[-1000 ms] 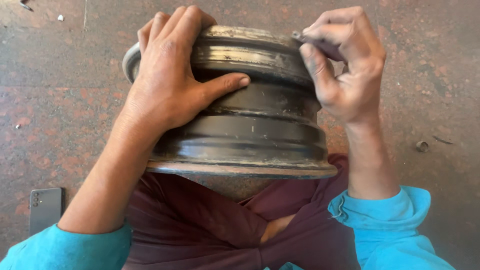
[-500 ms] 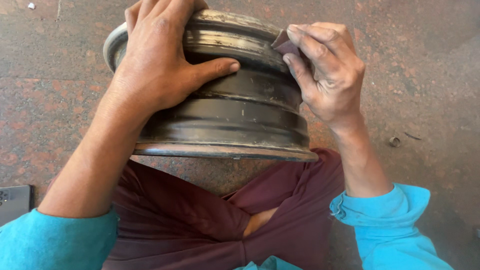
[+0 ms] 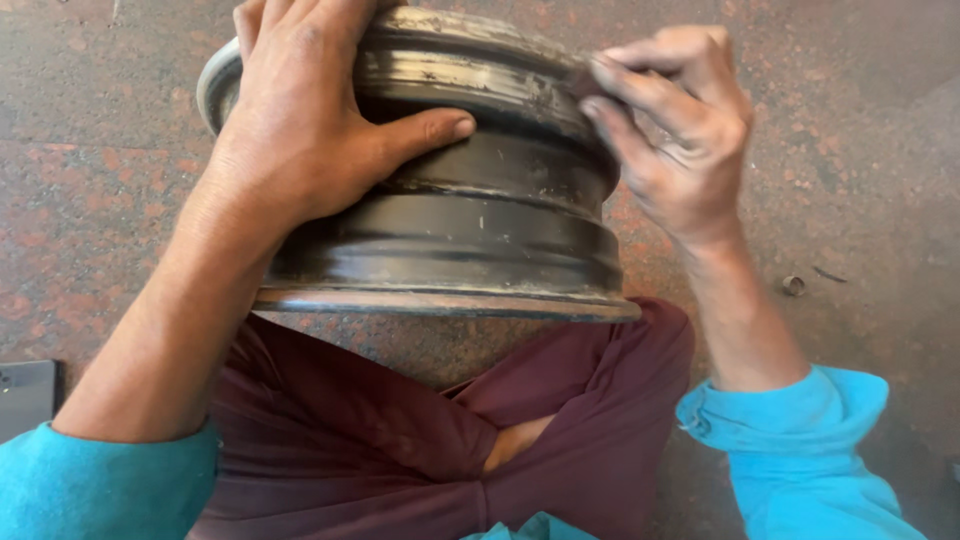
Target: The person sits on the floor and uses a piece of sandpaper to manually sand the rim and inner surface of a metal wheel rim. They rotate the rim to access different areas, applying pressure to smooth the metal surface.
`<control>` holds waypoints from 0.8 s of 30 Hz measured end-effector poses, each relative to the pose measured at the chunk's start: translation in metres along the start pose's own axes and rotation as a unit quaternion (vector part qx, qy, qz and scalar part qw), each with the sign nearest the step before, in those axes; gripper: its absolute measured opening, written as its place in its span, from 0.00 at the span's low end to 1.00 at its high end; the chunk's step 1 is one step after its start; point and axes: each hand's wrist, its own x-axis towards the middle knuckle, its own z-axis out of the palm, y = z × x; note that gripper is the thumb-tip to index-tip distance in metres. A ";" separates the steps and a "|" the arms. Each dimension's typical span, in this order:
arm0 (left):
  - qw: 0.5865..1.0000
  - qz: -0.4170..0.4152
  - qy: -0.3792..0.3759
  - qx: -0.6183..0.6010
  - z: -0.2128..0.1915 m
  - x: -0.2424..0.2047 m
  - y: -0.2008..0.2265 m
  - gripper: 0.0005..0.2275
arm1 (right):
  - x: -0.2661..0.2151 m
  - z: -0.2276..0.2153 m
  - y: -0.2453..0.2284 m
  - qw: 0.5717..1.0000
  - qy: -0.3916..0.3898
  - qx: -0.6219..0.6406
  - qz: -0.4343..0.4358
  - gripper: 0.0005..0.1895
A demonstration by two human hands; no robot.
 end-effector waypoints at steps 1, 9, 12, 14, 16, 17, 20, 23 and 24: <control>1.000 -0.009 -0.001 -0.006 0.004 0.003 0.003 0.33 | 0.014 0.008 0.003 0.999 -0.006 0.017 -0.033 0.12; 0.999 -0.032 -0.019 0.006 -0.003 0.001 0.003 0.31 | 0.048 0.014 -0.016 0.997 -0.042 0.002 -0.062 0.11; 0.999 -0.016 0.004 -0.037 -0.004 -0.005 -0.005 0.32 | 0.029 0.002 -0.011 1.000 -0.007 -0.023 -0.001 0.10; 1.000 -0.024 0.000 -0.014 -0.001 -0.001 -0.002 0.33 | 0.034 -0.001 -0.013 0.999 0.003 -0.044 -0.008 0.10; 1.000 -0.027 -0.003 -0.003 0.001 0.004 0.005 0.33 | 0.057 0.010 -0.011 0.992 -0.088 0.077 0.055 0.10; 1.000 -0.027 -0.003 -0.004 0.000 0.006 0.009 0.32 | 0.068 0.015 -0.013 0.978 -0.132 0.138 0.086 0.11; 1.000 -0.021 0.002 -0.010 -0.004 0.007 0.011 0.32 | 0.077 0.019 -0.018 0.963 -0.167 0.178 0.112 0.10; 0.999 -0.022 0.009 -0.021 -0.006 0.000 0.003 0.31 | 0.052 0.009 -0.011 0.991 -0.100 0.084 0.027 0.11; 0.999 -0.022 0.011 -0.023 -0.007 -0.003 -0.001 0.31 | 0.044 0.007 -0.008 0.995 -0.078 0.062 0.023 0.11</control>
